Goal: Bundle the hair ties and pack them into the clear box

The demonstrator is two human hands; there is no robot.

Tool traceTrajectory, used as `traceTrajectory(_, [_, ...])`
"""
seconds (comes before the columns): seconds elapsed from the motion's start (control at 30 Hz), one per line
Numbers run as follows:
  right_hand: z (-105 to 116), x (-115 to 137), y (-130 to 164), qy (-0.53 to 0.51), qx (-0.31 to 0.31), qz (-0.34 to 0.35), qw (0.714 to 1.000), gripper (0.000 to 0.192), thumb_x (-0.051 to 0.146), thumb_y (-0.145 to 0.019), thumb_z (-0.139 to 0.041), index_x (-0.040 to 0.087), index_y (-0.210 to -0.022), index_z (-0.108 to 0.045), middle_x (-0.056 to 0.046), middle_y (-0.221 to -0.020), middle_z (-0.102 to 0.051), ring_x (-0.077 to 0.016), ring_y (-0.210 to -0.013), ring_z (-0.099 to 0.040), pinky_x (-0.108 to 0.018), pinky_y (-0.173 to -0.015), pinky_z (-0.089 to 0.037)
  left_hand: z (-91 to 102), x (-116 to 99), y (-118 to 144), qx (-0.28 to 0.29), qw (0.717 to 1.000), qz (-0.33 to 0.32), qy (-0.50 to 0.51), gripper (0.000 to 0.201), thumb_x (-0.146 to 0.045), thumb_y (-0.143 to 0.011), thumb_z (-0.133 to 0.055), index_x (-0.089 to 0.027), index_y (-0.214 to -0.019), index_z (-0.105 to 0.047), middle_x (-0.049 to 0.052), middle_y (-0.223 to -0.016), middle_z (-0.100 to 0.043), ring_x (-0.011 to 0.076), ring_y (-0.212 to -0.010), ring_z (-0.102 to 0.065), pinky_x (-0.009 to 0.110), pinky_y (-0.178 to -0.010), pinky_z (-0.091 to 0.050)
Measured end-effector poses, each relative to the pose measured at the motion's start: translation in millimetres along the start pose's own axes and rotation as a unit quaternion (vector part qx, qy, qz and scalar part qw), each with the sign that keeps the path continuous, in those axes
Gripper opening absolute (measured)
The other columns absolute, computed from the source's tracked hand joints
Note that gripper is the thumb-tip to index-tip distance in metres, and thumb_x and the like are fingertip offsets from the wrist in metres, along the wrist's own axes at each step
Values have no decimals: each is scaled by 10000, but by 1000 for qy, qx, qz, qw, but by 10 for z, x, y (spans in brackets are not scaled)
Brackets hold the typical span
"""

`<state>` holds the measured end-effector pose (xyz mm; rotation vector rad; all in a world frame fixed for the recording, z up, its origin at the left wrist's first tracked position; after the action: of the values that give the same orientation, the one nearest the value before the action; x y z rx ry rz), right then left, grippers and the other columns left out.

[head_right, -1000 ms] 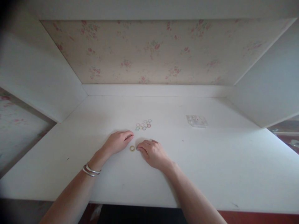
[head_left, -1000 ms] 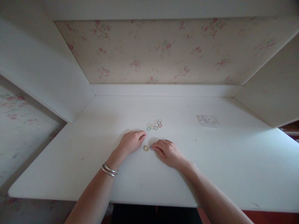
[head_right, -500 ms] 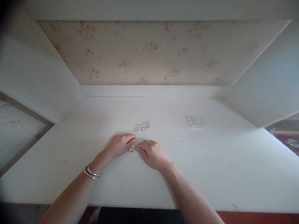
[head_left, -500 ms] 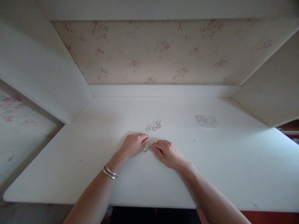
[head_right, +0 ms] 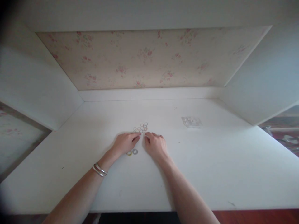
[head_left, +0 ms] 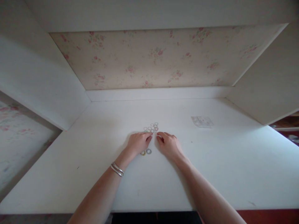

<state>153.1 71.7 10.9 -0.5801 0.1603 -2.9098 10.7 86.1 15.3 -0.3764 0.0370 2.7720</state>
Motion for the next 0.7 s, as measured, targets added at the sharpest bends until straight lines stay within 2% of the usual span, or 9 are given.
traceTrajectory(0.23, [-25, -8, -25, 9, 7, 0, 1000, 313, 330, -922, -390, 292, -1140, -611, -9, -1052, -686, -166, -885, -638, -273, -792, -414, -10, 8, 38, -4, 1000, -19, -8, 349, -398, -947, -339, -338, -1162, -607, 5, -1096, -689, 190, -962, -646, 285, -786, -471])
traceTrajectory(0.47, [-20, 73, -70, 54, 28, 7, 998, 356, 321, -940, -355, 360, -1220, -570, -3, -1025, -688, -164, -835, -644, -285, -767, -419, 4, 16, 6, -3, 1000, -10, -11, 377, -377, -944, -356, -382, -1295, -493, 6, -1128, -678, 200, -957, -650, 306, -795, -477])
traceTrajectory(0.7, [-32, 80, -73, 69, 29, 15, 997, 367, 324, -947, -336, 359, -1241, -553, -17, -1047, -683, -167, -839, -645, -296, -789, -422, 14, 29, 16, 8, 1000, 0, -2, 360, -382, -942, -355, -341, -1238, -555, 20, -1114, -683, 206, -974, -644, 315, -824, -473])
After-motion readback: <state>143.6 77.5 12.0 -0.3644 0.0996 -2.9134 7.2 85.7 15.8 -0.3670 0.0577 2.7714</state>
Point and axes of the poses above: each hand's wrist, its own y-axis away from the middle knuckle, its own z-axis out of the back of the hand, x = y × z, the point moved 6 cm from there along -y, towards the middle knuckle
